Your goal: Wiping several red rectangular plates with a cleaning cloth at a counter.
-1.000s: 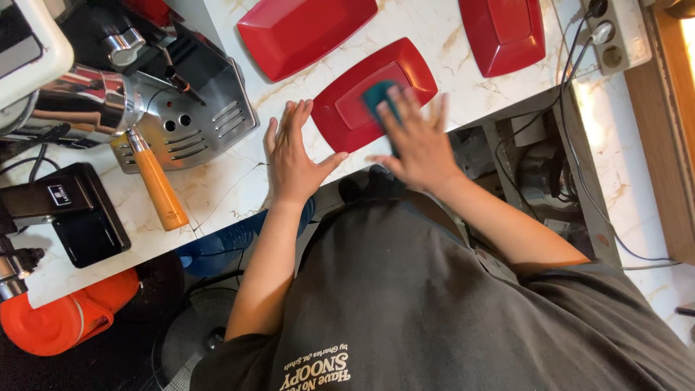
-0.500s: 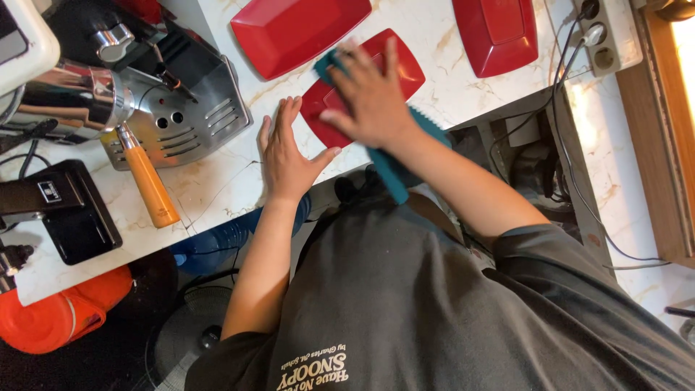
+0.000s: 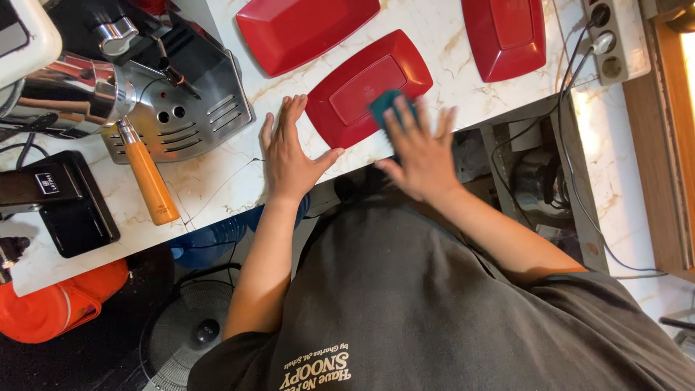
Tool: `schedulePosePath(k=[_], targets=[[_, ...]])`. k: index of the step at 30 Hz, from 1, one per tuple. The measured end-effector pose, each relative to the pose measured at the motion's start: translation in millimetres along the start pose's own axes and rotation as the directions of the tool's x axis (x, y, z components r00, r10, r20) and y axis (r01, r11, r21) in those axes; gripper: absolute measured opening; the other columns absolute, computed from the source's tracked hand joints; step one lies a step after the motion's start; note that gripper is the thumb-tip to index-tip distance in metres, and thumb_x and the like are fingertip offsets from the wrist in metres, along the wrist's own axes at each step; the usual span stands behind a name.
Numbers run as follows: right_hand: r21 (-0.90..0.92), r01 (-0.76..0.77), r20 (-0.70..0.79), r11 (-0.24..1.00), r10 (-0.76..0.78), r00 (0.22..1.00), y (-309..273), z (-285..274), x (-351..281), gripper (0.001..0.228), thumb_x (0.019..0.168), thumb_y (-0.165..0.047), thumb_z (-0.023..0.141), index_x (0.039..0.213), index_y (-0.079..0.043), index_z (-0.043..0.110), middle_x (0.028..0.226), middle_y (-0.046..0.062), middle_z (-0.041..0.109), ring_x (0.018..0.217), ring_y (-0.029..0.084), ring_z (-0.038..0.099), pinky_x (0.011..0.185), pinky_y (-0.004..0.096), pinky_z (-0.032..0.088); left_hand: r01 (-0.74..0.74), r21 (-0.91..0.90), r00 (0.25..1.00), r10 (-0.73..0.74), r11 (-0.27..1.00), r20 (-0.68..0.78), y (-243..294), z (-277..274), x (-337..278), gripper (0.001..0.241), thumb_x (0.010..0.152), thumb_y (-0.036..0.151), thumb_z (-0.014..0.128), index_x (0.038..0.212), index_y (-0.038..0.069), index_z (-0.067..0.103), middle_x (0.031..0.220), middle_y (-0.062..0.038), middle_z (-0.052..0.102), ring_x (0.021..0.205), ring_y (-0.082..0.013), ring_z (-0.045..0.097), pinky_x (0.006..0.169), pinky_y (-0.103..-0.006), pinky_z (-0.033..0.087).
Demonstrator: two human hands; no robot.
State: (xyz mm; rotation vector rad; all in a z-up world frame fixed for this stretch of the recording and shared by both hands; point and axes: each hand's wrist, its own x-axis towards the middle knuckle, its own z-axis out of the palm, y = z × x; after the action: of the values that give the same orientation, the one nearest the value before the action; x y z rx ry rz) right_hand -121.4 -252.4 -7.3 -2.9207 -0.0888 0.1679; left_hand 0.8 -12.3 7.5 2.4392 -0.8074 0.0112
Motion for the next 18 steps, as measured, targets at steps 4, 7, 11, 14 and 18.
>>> schedulePosePath(k=[4, 7, 11, 14, 18], targets=[[0.043, -0.176, -0.037, 0.983, 0.177, 0.983, 34, -19, 34, 0.093, 0.101, -0.075, 0.023, 0.168, -0.012, 0.022, 0.175, 0.013, 0.010, 0.158, 0.032, -0.007, 0.118, 0.070, -0.011, 0.013, 0.018, 1.000, -0.013, 1.000, 0.015, -1, 0, 3, 0.107, 0.078, 0.047, 0.092, 0.157, 0.011, 0.029, 0.158, -0.011, 0.051, 0.155, -0.0257, 0.033, 0.128, -0.0483, 0.014], [0.177, -0.188, -0.033, 0.966, 0.197, 0.980, 47, -25, 63, 0.092, 0.100, -0.074, 0.022, 0.168, -0.011, 0.020, 0.173, 0.015, 0.014, 0.158, 0.034, -0.004, 0.118, 0.070, -0.011, 0.012, 0.029, 1.000, -0.012, 1.000, 0.025, 2, 1, 0, 0.106, 0.079, 0.048, 0.092, 0.156, 0.010, 0.030, 0.158, -0.011, 0.052, 0.156, -0.0258, 0.033, 0.128, -0.0480, 0.014], [0.149, -0.060, -0.046, 0.987, 0.067, 0.997, 16, -45, 102, 0.093, 0.103, -0.078, 0.023, 0.164, -0.009, 0.032, 0.171, 0.016, 0.026, 0.161, 0.034, 0.004, 0.122, 0.067, -0.011, -0.009, 0.007, 1.000, 0.010, 1.000, -0.023, 4, -1, 0, 0.110, 0.079, 0.046, 0.094, 0.158, 0.007, 0.028, 0.159, -0.011, 0.051, 0.154, -0.0269, 0.038, 0.129, -0.0485, 0.017], [0.024, 0.055, 0.028, 0.998, -0.056, 0.998, -15, -44, 116, 0.094, 0.098, -0.081, 0.023, 0.159, -0.012, 0.040, 0.168, 0.013, 0.030, 0.161, 0.032, 0.007, 0.120, 0.068, -0.009, 0.005, -0.035, 0.999, -0.006, 0.999, -0.051, 1, 4, 5, 0.116, 0.075, 0.042, 0.095, 0.159, 0.004, 0.025, 0.158, -0.010, 0.052, 0.151, -0.0268, 0.044, 0.128, -0.0501, 0.021], [-0.018, 0.352, 0.015, 0.936, -0.352, 0.936, -32, -23, 83, 0.092, 0.097, -0.080, 0.021, 0.159, -0.015, 0.040, 0.168, 0.010, 0.026, 0.158, 0.032, 0.005, 0.116, 0.072, -0.007, 0.040, -0.019, 0.999, -0.041, 0.999, -0.020, 3, 7, -3, 0.118, 0.074, 0.037, 0.097, 0.162, 0.006, 0.024, 0.158, -0.009, 0.054, 0.149, -0.0261, 0.047, 0.129, -0.0520, 0.024]])
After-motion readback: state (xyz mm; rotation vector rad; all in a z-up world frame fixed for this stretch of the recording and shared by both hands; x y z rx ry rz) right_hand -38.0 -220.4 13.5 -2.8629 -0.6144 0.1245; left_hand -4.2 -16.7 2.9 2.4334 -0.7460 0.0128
